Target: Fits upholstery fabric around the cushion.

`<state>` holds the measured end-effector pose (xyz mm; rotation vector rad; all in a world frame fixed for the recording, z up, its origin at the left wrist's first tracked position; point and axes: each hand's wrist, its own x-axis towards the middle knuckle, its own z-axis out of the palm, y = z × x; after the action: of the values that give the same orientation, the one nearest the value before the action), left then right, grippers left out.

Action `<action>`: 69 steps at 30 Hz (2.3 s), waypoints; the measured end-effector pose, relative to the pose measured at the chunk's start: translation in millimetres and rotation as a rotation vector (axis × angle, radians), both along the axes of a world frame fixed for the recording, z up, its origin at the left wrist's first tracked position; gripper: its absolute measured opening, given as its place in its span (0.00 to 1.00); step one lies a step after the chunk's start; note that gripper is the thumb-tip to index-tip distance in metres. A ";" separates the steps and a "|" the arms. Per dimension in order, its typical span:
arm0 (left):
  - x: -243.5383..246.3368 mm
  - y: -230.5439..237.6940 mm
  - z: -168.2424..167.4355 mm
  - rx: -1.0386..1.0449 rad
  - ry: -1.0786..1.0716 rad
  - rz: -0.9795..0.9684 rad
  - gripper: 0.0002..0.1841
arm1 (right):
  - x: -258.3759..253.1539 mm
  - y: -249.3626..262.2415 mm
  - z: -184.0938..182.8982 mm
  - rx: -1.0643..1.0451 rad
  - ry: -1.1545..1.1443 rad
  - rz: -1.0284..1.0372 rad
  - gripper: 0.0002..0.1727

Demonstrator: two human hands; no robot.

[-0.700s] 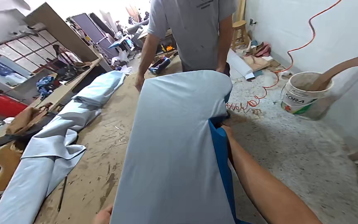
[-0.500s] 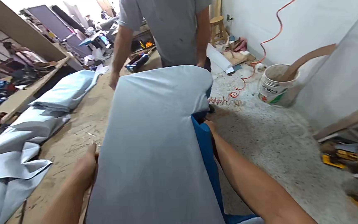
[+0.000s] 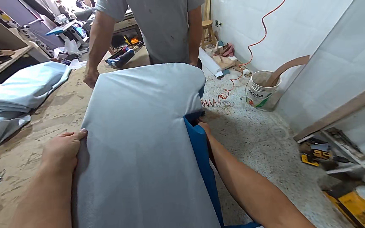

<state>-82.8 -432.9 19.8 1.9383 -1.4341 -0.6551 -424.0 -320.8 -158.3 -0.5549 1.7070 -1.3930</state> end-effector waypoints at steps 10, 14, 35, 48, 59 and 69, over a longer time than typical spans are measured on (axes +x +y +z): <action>12.2 -13.7 -18.6 0.060 -0.134 0.028 0.22 | -6.4 2.8 10.4 0.007 -0.028 0.032 0.19; 16.2 -20.2 -22.4 0.085 -0.221 0.010 0.22 | -0.4 5.8 8.0 -0.025 -0.016 0.040 0.19; 5.8 -15.2 -15.1 0.128 -0.271 -0.030 0.25 | -1.4 3.1 1.3 -0.001 0.014 0.013 0.19; -105.0 74.2 44.6 0.289 -0.501 0.086 0.18 | -3.2 0.7 3.3 0.054 0.005 -0.188 0.17; 10.3 -24.0 -20.4 0.122 -0.456 -0.031 0.27 | -12.3 8.6 11.8 -0.502 0.557 -0.307 0.18; -62.5 34.8 13.4 0.197 -0.536 0.102 0.19 | -20.4 6.8 11.6 -0.355 0.168 -0.245 0.23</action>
<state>-145.3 -398.1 33.2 2.4514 -1.6093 -0.2391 -444.3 -314.0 -146.6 -0.6903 1.7109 -1.8925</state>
